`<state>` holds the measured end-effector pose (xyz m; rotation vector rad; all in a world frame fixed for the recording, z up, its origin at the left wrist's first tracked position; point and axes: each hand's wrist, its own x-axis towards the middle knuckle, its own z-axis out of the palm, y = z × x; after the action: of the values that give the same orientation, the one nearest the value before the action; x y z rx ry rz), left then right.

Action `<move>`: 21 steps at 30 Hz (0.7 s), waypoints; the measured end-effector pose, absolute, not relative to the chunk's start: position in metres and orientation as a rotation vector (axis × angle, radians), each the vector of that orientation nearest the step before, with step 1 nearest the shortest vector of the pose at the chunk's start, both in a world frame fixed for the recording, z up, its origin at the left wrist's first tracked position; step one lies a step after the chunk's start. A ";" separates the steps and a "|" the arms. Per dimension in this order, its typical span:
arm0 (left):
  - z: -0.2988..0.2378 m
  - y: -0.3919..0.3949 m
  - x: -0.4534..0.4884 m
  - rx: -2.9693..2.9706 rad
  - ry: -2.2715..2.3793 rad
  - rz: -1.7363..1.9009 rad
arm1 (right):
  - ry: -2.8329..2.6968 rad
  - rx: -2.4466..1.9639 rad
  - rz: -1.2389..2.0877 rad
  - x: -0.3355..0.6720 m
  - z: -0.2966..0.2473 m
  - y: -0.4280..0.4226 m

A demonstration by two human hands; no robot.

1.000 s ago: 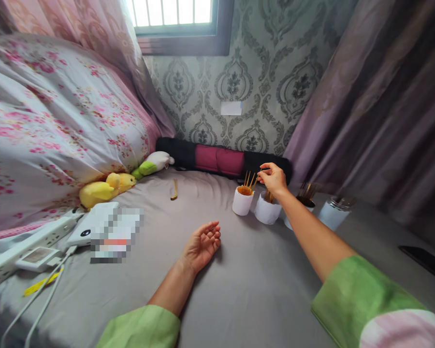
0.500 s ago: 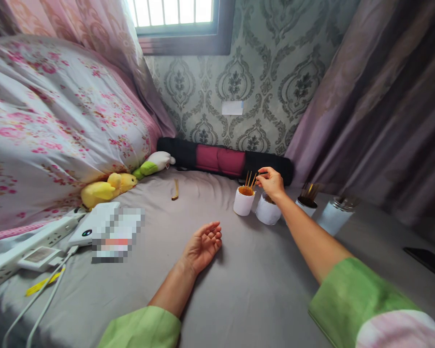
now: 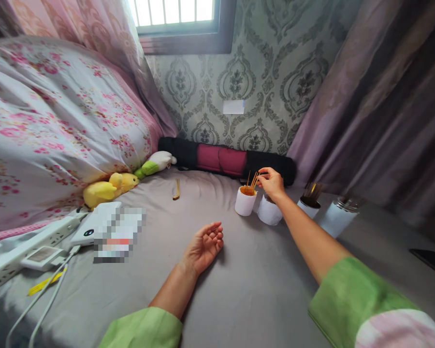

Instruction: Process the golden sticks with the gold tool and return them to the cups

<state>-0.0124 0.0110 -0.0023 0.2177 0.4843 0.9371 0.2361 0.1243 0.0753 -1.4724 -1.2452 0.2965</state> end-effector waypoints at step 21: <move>-0.005 0.012 -0.012 0.225 0.488 0.936 | -1.330 -1.530 0.264 0.233 0.082 0.140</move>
<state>-0.0116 0.0125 -0.0051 0.2247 0.4876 0.9356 0.2334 0.1399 0.0817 -1.5300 -1.3303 0.2640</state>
